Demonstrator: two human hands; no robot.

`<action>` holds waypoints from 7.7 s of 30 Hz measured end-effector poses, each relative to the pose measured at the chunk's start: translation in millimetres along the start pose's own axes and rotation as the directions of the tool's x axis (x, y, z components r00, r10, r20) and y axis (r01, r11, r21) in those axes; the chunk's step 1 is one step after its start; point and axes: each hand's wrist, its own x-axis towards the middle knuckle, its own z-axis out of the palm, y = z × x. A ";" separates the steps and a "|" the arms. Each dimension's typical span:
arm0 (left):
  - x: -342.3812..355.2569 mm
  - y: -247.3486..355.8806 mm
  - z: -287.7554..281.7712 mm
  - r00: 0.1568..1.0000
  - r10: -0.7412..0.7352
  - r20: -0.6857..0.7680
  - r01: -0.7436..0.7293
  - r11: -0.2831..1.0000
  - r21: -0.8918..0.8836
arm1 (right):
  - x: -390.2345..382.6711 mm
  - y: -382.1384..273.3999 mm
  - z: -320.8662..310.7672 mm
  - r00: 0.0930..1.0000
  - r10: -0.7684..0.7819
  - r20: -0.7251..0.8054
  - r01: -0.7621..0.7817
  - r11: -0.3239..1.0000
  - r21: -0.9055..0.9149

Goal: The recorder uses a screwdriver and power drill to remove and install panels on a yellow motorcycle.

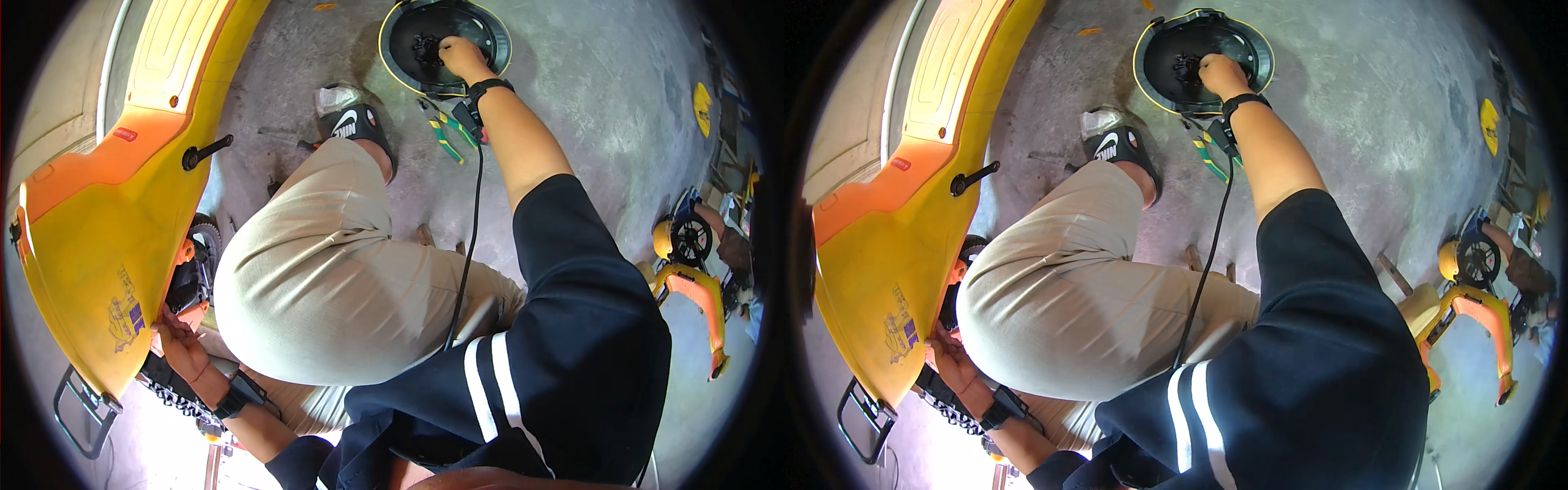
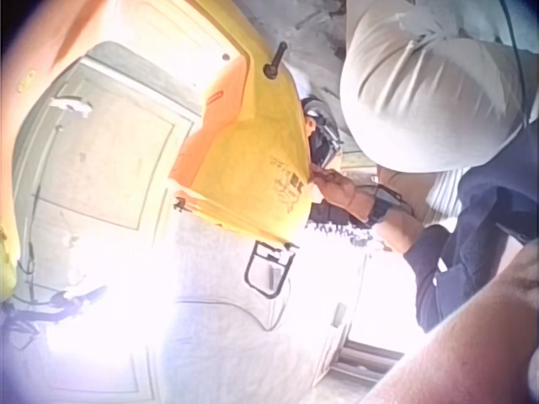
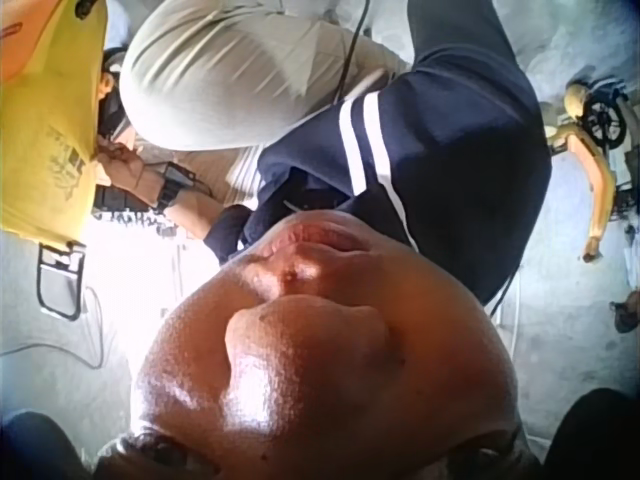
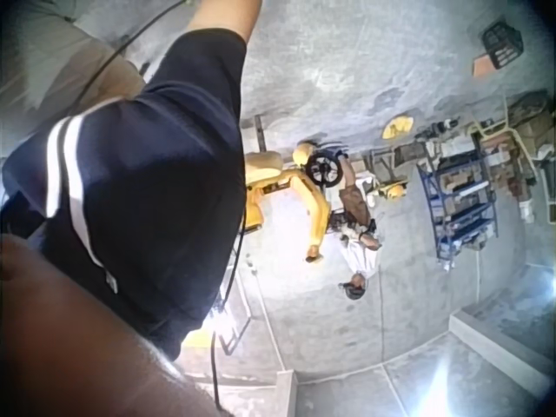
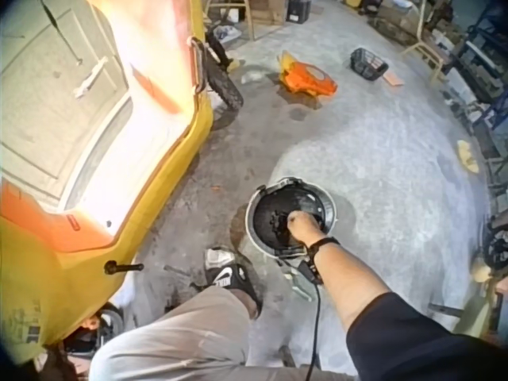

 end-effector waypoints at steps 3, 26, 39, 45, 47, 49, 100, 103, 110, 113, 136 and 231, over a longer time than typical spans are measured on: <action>4.9 -0.7 -6.2 0.999 -0.018 0.037 0.017 0.999 0.041 | -3.8 -4.0 3.0 0.998 -0.047 -0.037 0.045 0.998 -0.032; 2.3 0.0 -3.9 0.999 -0.017 0.030 0.016 0.999 0.034 | 10.6 -36.8 19.5 0.921 0.365 -0.137 -0.376 0.924 -0.066; 3.6 -1.6 -5.1 0.999 -0.018 0.032 0.018 1.000 0.002 | -2.6 -56.5 20.0 0.966 0.196 -0.170 -0.224 0.960 -0.166; 11.5 -4.5 -16.6 0.998 -0.020 0.063 0.018 0.999 0.030 | 1.3 -46.2 25.9 0.966 0.186 -0.180 -0.211 0.968 -0.134; 11.4 -4.0 -19.2 0.998 -0.016 0.067 0.014 0.999 0.033 | -1.2 -43.5 21.2 0.969 0.157 -0.192 -0.181 0.977 -0.113; 9.8 -5.1 -22.9 0.998 -0.011 0.070 0.009 0.999 0.034 | -6.6 -43.5 9.1 0.984 0.173 -0.046 -0.173 0.985 0.013; 26.6 -10.8 -36.8 0.992 -0.049 0.113 0.049 0.999 -0.001 | -8.5 -20.9 -4.9 0.991 -0.136 -0.008 0.131 0.970 -0.204; 24.7 -8.6 -36.4 0.989 -0.055 0.139 0.056 0.998 -0.002 | -4.4 -29.5 4.4 0.988 -0.154 0.017 0.153 0.952 -0.264; 17.3 -6.7 -23.5 0.996 -0.038 0.081 0.035 0.998 0.048 | -8.2 -42.8 -1.5 0.992 -0.103 0.077 0.123 0.930 -0.346; 19.4 -8.2 -27.9 0.995 -0.042 0.091 0.040 0.999 0.017 | -11.2 -41.5 -9.3 0.982 -0.144 0.122 0.181 0.899 -0.398; 25.6 -10.4 -32.9 0.995 -0.028 0.096 0.024 0.999 0.044 | -16.6 12.4 -32.1 0.980 -0.037 0.195 0.080 0.972 -0.220; 18.1 -2.4 -14.2 0.998 -0.040 0.042 0.040 0.999 0.018 | 12.6 29.2 7.0 0.999 0.049 0.012 -0.050 0.980 0.192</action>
